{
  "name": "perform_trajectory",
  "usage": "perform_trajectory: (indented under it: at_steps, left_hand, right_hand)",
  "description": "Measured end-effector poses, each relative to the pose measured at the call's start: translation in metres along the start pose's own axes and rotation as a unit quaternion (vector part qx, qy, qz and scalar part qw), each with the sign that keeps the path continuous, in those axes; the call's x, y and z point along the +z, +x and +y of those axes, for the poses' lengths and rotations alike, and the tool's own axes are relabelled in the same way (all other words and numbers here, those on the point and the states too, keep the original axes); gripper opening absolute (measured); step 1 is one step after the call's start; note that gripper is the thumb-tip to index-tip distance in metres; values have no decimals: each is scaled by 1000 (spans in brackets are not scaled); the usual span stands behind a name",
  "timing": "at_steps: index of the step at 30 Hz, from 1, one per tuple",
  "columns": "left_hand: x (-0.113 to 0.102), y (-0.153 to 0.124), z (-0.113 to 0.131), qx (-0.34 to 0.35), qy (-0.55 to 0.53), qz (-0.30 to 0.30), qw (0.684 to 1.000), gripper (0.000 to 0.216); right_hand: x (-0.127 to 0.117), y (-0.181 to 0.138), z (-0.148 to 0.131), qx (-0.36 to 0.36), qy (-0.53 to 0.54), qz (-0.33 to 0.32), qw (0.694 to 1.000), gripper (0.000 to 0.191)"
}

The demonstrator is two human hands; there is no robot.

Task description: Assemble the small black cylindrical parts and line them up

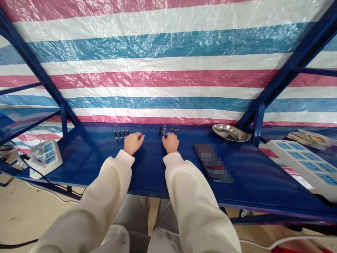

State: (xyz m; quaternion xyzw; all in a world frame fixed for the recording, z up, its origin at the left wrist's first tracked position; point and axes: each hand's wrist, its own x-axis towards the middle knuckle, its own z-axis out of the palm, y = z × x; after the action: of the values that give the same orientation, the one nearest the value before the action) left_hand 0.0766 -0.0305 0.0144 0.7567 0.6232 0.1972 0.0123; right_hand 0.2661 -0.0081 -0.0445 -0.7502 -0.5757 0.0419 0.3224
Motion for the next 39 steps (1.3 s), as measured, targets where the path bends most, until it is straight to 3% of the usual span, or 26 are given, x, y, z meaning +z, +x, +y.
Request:
perform_trajectory:
  at_steps: [3, 5, 11, 17, 23, 27, 30, 33, 39]
  left_hand:
    - [12, -1, 25, 172, -4, -18, 985, 42]
    - [21, 3, 36, 216, 18, -40, 976, 51]
    - [42, 23, 47, 207, 64, -62, 974, 64]
    - [53, 38, 44, 237, 84, -14, 968, 42]
    - [37, 37, 41, 209, 30, 18, 977, 22]
    - [18, 25, 35, 160, -73, 71, 982, 12]
    - [11, 15, 25, 136, -171, 123, 968, 8]
    - [14, 7, 11, 115, -239, 162, 951, 8]
    - [29, 3, -6, 51, -281, 142, 948, 6]
  right_hand:
    - [5, 3, 0, 7, -17, 1, 1000, 22]
    - [8, 5, 1, 13, -28, 6, 1000, 23]
    - [13, 13, 5, 15, -20, 21, 999, 20]
    - [7, 15, 2, 27, -23, -11, 999, 24]
    - [8, 17, 5, 20, -15, -18, 1000, 23]
    - [12, 19, 8, 23, 2, 4, 1000, 20]
    - [11, 19, 8, 31, 12, -3, 999, 19]
    - [8, 19, 7, 33, 18, -20, 999, 18]
    - [0, 14, 3, 30, 22, -42, 998, 15]
